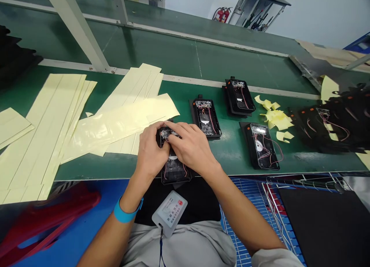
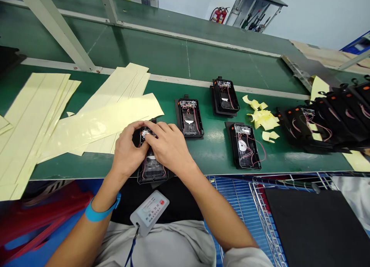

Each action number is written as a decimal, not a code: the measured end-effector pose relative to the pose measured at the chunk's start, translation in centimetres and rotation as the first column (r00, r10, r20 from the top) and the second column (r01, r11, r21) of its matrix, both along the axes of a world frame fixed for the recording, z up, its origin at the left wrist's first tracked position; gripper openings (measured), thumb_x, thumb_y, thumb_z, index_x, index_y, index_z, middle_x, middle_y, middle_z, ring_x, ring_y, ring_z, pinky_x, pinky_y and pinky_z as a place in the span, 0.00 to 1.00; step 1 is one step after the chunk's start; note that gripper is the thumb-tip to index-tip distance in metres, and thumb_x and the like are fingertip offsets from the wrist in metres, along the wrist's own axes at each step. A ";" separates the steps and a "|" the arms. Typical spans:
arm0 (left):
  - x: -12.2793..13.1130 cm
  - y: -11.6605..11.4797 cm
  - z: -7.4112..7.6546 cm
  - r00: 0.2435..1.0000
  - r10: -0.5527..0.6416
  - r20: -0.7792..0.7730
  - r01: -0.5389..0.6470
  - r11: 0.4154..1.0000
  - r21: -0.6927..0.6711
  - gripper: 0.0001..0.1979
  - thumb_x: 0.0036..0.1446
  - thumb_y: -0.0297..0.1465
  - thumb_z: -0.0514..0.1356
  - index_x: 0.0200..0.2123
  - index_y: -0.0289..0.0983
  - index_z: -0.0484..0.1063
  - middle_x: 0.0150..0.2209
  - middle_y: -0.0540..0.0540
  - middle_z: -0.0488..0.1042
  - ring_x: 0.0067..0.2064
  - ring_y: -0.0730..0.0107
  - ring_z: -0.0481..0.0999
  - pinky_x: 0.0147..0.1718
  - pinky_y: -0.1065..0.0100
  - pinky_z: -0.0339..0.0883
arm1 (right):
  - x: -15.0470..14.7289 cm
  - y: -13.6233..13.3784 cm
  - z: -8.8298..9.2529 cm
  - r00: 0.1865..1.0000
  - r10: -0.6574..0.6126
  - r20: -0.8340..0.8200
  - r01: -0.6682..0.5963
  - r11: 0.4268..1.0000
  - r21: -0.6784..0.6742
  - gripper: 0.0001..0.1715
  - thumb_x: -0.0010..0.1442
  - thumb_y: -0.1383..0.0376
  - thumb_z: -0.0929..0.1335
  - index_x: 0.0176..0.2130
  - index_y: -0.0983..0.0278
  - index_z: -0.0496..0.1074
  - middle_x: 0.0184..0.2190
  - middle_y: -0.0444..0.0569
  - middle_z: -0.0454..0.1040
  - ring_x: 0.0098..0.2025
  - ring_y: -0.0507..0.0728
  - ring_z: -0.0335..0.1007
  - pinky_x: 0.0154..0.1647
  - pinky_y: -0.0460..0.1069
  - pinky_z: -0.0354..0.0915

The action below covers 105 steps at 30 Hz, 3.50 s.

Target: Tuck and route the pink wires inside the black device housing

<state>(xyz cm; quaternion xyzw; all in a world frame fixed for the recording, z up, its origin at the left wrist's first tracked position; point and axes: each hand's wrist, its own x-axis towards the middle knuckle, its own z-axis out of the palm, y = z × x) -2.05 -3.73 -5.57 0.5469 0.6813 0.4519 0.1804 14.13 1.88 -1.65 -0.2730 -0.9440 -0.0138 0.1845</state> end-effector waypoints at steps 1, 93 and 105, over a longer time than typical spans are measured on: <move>0.0 0.0 0.0 1.000 0.001 0.003 -0.001 1.000 0.000 0.26 0.59 0.24 0.64 0.61 0.40 0.73 0.61 0.43 0.77 0.63 0.56 0.77 0.67 0.50 0.71 | 0.0 0.0 0.0 1.000 0.001 -0.005 -0.001 1.000 -0.004 0.14 0.77 0.69 0.63 0.43 0.62 0.78 0.71 0.51 0.71 0.61 0.66 0.72 0.52 0.62 0.66; 0.4 -1.2 0.8 0.982 -0.032 -0.186 0.062 0.986 0.156 0.09 0.68 0.31 0.64 0.44 0.40 0.88 0.64 0.47 0.76 0.61 0.57 0.83 0.65 0.54 0.80 | -0.2 -2.0 -2.1 0.858 -0.355 -0.371 0.188 0.889 -0.417 0.06 0.70 0.71 0.71 0.40 0.62 0.78 0.69 0.48 0.74 0.70 0.65 0.69 0.67 0.64 0.71; 0.2 -0.9 1.3 0.951 -0.084 -0.298 0.112 0.991 0.078 0.09 0.65 0.26 0.61 0.42 0.36 0.84 0.65 0.45 0.76 0.65 0.55 0.80 0.62 0.57 0.81 | 0.1 -2.1 -2.0 0.863 -0.343 -0.372 0.155 0.879 -0.451 0.11 0.65 0.76 0.68 0.45 0.63 0.74 0.68 0.56 0.73 0.70 0.65 0.68 0.69 0.63 0.69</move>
